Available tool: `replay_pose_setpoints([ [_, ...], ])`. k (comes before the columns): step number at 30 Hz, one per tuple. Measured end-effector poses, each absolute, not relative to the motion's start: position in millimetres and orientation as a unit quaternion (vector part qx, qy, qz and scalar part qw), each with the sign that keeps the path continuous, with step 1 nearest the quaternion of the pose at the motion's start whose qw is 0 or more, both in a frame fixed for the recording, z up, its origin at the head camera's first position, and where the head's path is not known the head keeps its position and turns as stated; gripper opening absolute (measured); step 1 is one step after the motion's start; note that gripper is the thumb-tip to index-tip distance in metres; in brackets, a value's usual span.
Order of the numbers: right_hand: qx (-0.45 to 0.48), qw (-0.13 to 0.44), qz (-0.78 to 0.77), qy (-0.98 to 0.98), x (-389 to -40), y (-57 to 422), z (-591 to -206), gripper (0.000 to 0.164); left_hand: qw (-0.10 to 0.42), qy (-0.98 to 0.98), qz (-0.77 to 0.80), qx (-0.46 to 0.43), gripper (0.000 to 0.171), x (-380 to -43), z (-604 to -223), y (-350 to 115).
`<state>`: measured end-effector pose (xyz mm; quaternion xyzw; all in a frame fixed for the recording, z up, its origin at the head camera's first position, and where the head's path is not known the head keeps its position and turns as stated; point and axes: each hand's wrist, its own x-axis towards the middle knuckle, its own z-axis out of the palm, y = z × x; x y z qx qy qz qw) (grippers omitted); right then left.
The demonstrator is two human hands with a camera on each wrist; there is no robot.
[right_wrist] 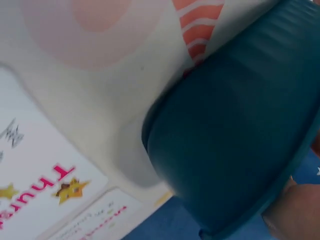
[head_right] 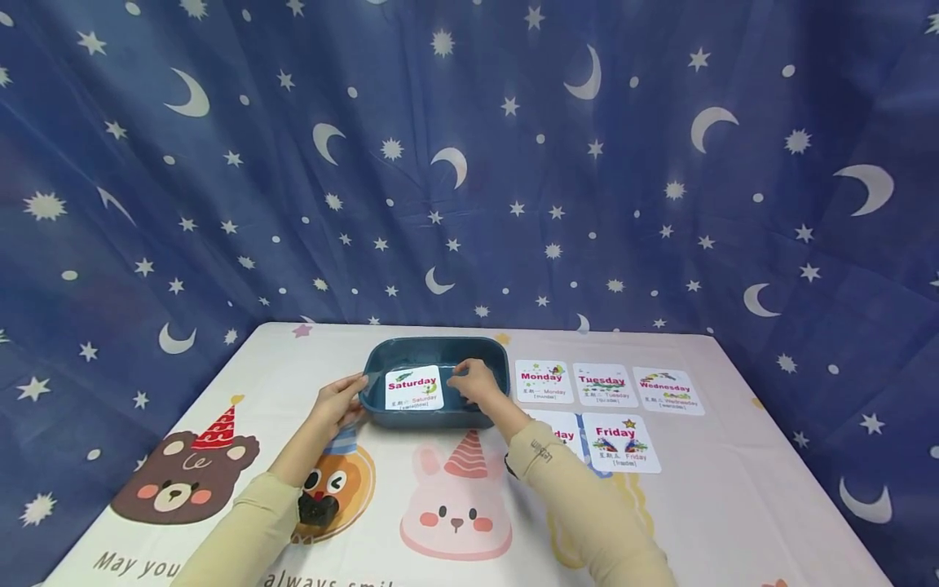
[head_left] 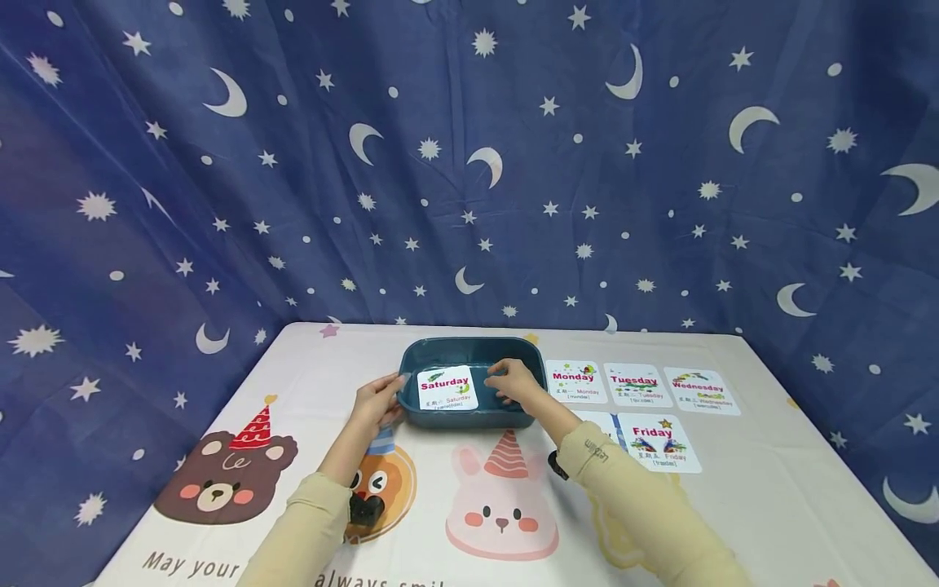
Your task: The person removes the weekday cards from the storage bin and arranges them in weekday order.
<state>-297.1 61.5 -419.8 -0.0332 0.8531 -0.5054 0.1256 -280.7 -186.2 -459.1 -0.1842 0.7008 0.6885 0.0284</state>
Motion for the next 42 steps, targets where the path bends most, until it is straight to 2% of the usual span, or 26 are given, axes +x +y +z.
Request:
replay_pose_setpoints([
  [5,-0.005,0.163,-0.509,0.845,-309.8,50.7,-433.6,0.028,0.029,0.704,0.685,-0.186,0.045,-279.9,-459.1,-187.5],
  [9,-0.014,0.213,-0.504,0.837,-359.3,51.4,-491.4,0.033,0.030,0.706,0.681,-0.190,0.045,-279.5,-459.2,-188.4],
  [12,-0.030,0.226,-0.522,0.822,-401.7,52.4,-544.2,0.039,0.029,0.706,0.681,-0.193,0.045,-279.6,-459.6,-188.9],
  [15,-0.028,0.225,-0.548,0.805,-419.2,47.7,-569.2,0.039,0.027,0.704,0.683,-0.191,0.045,-279.7,-459.3,-188.6],
  [21,0.028,0.239,-0.594,0.767,-408.8,37.1,-549.5,0.039,0.026,0.695,0.694,-0.187,0.045,-279.8,-460.3,-187.0],
  [24,0.080,0.246,-0.607,0.751,-400.6,30.6,-537.9,0.047,0.026,0.692,0.698,-0.185,0.046,-279.4,-461.3,-186.2],
  [27,0.083,0.250,-0.634,0.727,-404.2,29.2,-546.3,0.059,0.027,0.691,0.699,-0.181,0.046,-278.7,-460.3,-184.8],
  [31,0.092,0.251,-0.669,0.694,-419.7,28.7,-568.7,0.063,0.026,0.691,0.698,-0.185,0.045,-279.2,-459.0,-183.8],
  [39,0.167,0.251,-0.699,0.649,-433.8,26.4,-582.7,0.060,0.025,0.694,0.695,-0.186,0.045,-278.2,-457.4,-185.2],
  [41,0.166,0.255,-0.697,0.649,-437.9,25.9,-587.2,0.054,0.026,0.694,0.695,-0.185,0.045,-278.0,-457.5,-185.4],
  [42,0.160,0.250,-0.693,0.657,-425.4,25.6,-572.0,0.049,0.026,0.694,0.695,-0.186,0.045,-277.8,-457.6,-185.3],
])
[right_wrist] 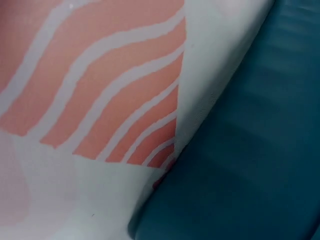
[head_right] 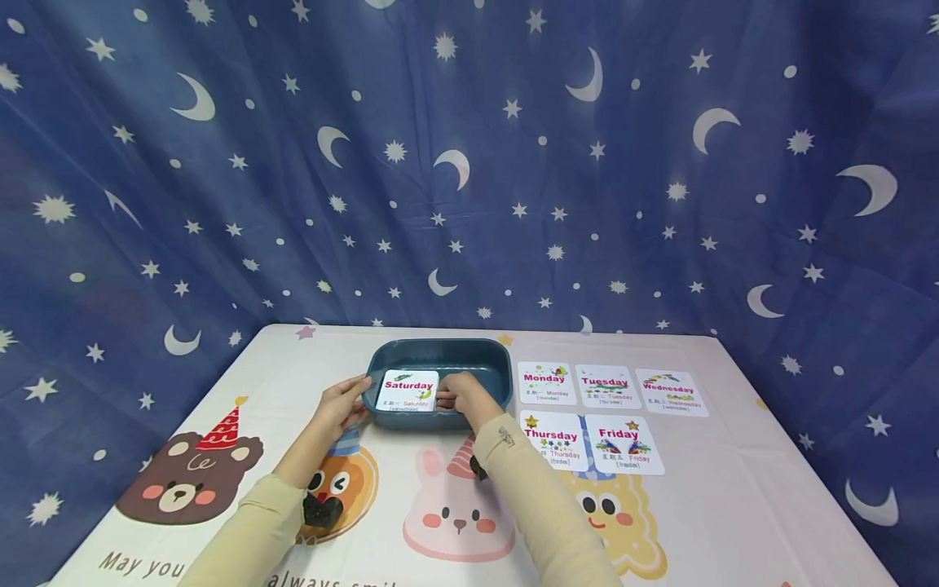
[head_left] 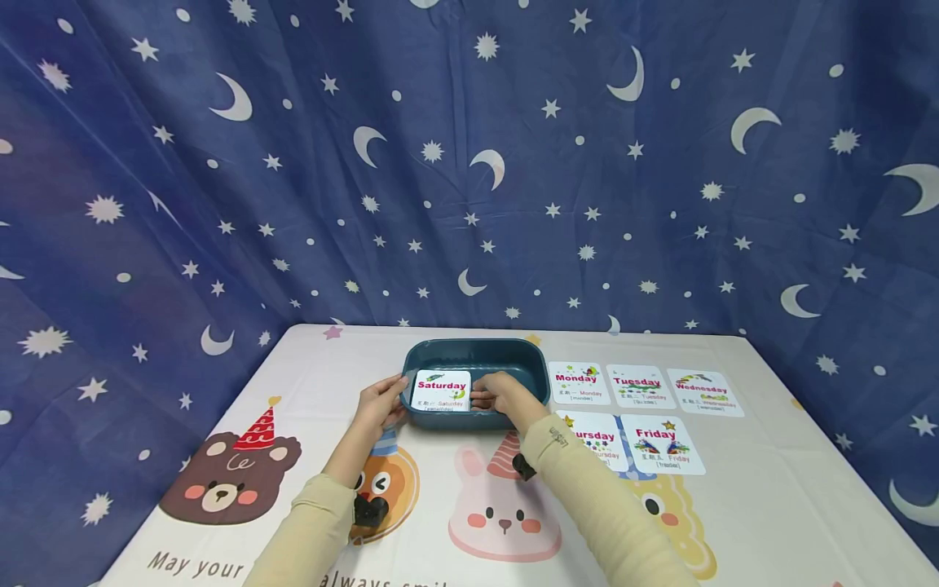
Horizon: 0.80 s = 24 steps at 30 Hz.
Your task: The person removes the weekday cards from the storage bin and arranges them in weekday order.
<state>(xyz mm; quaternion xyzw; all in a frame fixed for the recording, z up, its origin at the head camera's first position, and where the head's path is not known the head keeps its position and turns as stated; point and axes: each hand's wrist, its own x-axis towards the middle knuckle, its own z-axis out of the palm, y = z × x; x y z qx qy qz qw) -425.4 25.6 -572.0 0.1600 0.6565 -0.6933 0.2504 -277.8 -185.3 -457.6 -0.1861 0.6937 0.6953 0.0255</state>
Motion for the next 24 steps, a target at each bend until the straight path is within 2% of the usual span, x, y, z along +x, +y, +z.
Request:
replay_pose_setpoints([
  [4,0.092,0.234,-0.671,0.698,-402.0,14.4,-551.3,0.032,0.025,0.692,0.696,-0.189,0.045,-276.9,-459.9,-185.7],
  [6,0.048,0.196,-0.650,0.732,-387.4,6.2,-539.7,0.023,0.025,0.692,0.696,-0.191,0.045,-277.2,-461.2,-185.3],
  [7,0.021,0.175,-0.641,0.747,-395.5,1.6,-554.7,0.021,0.025,0.692,0.696,-0.191,0.045,-277.2,-461.7,-185.0],
  [10,-0.010,0.117,-0.594,0.796,-379.6,-6.7,-539.4,0.016,0.023,0.693,0.695,-0.192,0.044,-277.9,-462.9,-183.8],
  [11,-0.028,0.082,-0.584,0.807,-377.6,-8.0,-539.4,0.014,0.022,0.692,0.696,-0.192,0.044,-278.4,-463.5,-183.5],
  [16,0.000,0.013,-0.534,0.846,-330.7,-11.0,-480.4,0.018,0.019,0.689,0.699,-0.193,0.044,-280.0,-464.3,-182.4],
  [18,0.016,0.011,-0.532,0.846,-313.0,-11.7,-457.6,0.019,0.021,0.689,0.698,-0.195,0.043,-280.2,-463.6,-182.6],
  [24,-0.001,-0.012,-0.532,0.846,-299.3,-12.7,-442.4,0.019,0.022,0.689,0.697,-0.197,0.043,-280.9,-460.6,-184.6],
])
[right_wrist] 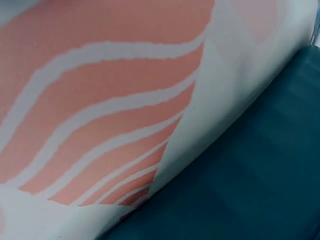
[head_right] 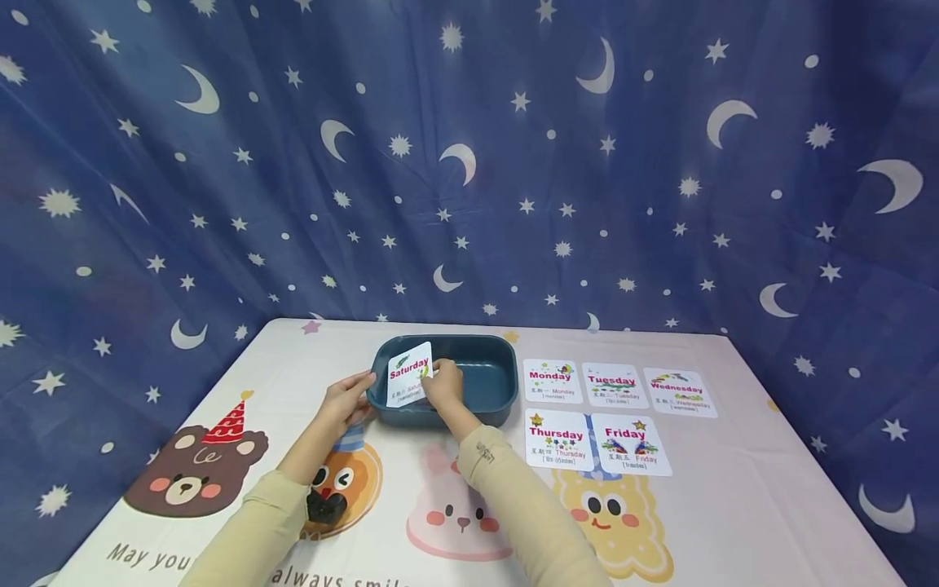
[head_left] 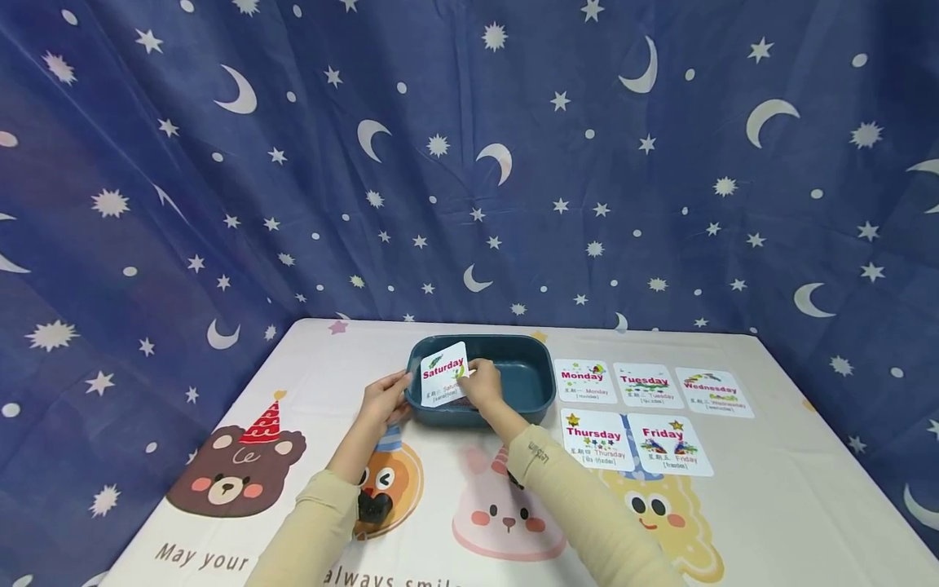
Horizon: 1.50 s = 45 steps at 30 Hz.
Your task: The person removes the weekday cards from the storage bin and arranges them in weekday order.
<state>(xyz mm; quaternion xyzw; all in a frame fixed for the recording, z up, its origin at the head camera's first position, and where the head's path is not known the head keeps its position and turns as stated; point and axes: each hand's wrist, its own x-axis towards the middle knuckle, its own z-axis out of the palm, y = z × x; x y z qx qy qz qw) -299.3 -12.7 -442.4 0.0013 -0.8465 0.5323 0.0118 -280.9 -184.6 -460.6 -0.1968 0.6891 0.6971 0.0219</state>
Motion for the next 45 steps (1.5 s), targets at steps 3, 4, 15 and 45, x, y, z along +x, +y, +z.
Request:
replay_pose_setpoints([
  [3,0.003,0.008,0.541,-0.841,-298.9,-11.4,-441.4,0.022,0.022,0.687,0.699,-0.195,0.044,-280.9,-459.6,-184.6],
  [4,0.006,0.004,0.544,-0.839,-299.1,-11.1,-441.6,0.022,0.022,0.687,0.699,-0.196,0.044,-280.8,-459.4,-184.6],
  [15,0.043,-0.001,0.548,-0.836,-299.9,-8.5,-444.1,0.029,0.023,0.693,0.694,-0.193,0.045,-279.6,-459.3,-185.1],
  [45,0.057,-0.016,0.604,-0.795,-304.2,-1.9,-444.3,0.031,0.031,0.695,0.690,-0.201,0.046,-280.6,-458.2,-184.6],
])
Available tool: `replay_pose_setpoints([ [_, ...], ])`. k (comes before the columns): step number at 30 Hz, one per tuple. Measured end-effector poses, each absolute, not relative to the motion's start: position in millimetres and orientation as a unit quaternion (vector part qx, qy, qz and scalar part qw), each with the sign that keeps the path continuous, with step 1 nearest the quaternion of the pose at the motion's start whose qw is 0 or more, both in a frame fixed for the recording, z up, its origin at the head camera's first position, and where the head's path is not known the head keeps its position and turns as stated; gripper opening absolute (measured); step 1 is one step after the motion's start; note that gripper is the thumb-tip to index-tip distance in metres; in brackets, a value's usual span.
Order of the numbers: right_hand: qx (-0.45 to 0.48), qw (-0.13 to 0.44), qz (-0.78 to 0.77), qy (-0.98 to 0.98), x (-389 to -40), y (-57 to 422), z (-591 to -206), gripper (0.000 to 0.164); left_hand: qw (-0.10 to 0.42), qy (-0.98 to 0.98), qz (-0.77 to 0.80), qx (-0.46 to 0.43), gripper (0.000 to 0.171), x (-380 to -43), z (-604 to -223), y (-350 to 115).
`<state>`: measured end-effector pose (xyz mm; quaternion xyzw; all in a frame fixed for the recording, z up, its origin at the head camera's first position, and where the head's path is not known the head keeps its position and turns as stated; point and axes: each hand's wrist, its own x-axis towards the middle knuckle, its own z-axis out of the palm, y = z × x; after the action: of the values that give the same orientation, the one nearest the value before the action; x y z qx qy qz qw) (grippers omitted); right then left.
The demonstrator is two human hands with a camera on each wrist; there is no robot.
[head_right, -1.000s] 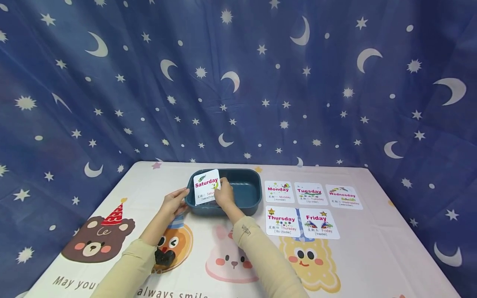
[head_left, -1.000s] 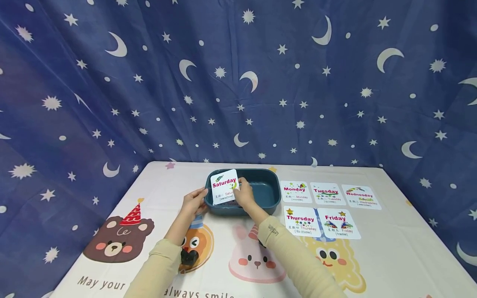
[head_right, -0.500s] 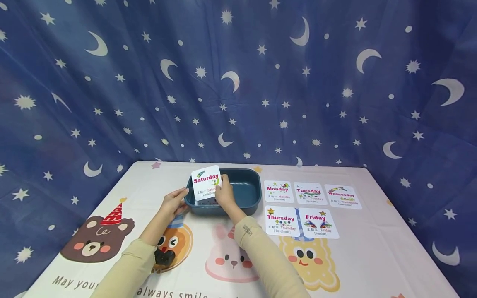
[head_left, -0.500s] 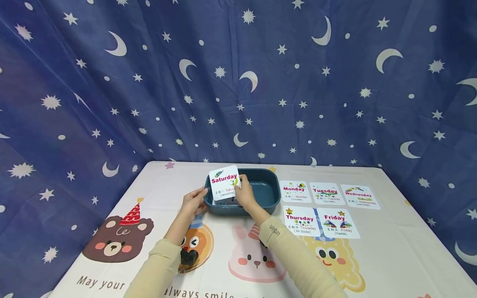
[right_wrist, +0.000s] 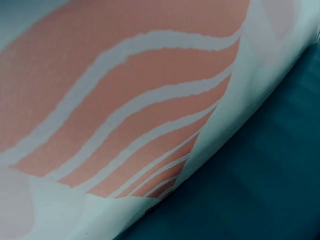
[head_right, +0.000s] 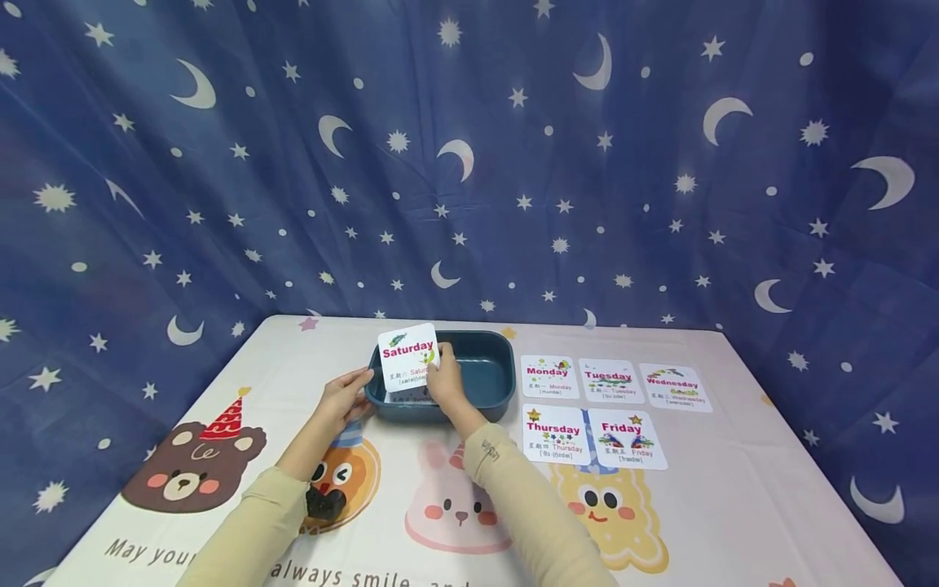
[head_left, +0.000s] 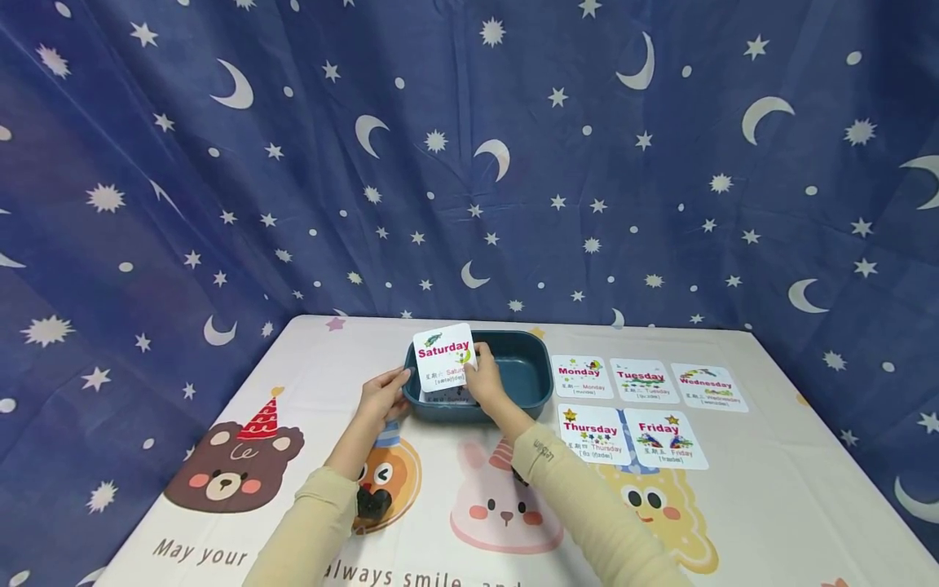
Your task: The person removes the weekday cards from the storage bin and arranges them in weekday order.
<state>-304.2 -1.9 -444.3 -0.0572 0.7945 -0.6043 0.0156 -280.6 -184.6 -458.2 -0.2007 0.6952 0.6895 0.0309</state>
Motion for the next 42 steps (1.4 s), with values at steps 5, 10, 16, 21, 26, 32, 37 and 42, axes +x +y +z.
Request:
replay_pose_setpoints([
  [5,-0.047,0.025,-0.616,0.786,-305.3,1.0,-441.5,0.033,0.032,0.693,0.691,-0.200,0.046,-282.0,-456.7,-182.5],
  [10,-0.036,0.026,-0.622,0.781,-302.8,7.0,-438.9,0.033,0.031,0.691,0.694,-0.200,0.045,-281.5,-458.7,-182.2],
  [16,-0.053,0.011,-0.625,0.778,-297.3,17.7,-431.5,0.030,0.032,0.689,0.698,-0.193,0.046,-280.6,-458.8,-182.6],
  [21,-0.086,-0.011,-0.629,0.773,-295.2,26.8,-424.0,0.028,0.027,0.688,0.700,-0.191,0.045,-281.2,-455.5,-183.9],
  [26,-0.091,-0.029,-0.634,0.767,-287.7,36.3,-411.9,0.028,0.033,0.690,0.698,-0.187,0.045,-283.0,-455.2,-184.0],
  [32,-0.099,-0.032,-0.644,0.758,-276.7,47.6,-394.6,0.028,0.030,0.690,0.697,-0.194,0.045,-282.6,-456.9,-184.3],
  [37,-0.112,-0.037,-0.665,0.738,-269.0,59.3,-382.6,0.031,0.031,0.688,0.700,-0.190,0.045,-281.5,-458.6,-185.3],
  [42,-0.130,-0.038,-0.675,0.725,-261.0,72.6,-374.4,0.031,0.031,0.694,0.692,-0.196,0.044,-281.3,-458.8,-185.6],
])
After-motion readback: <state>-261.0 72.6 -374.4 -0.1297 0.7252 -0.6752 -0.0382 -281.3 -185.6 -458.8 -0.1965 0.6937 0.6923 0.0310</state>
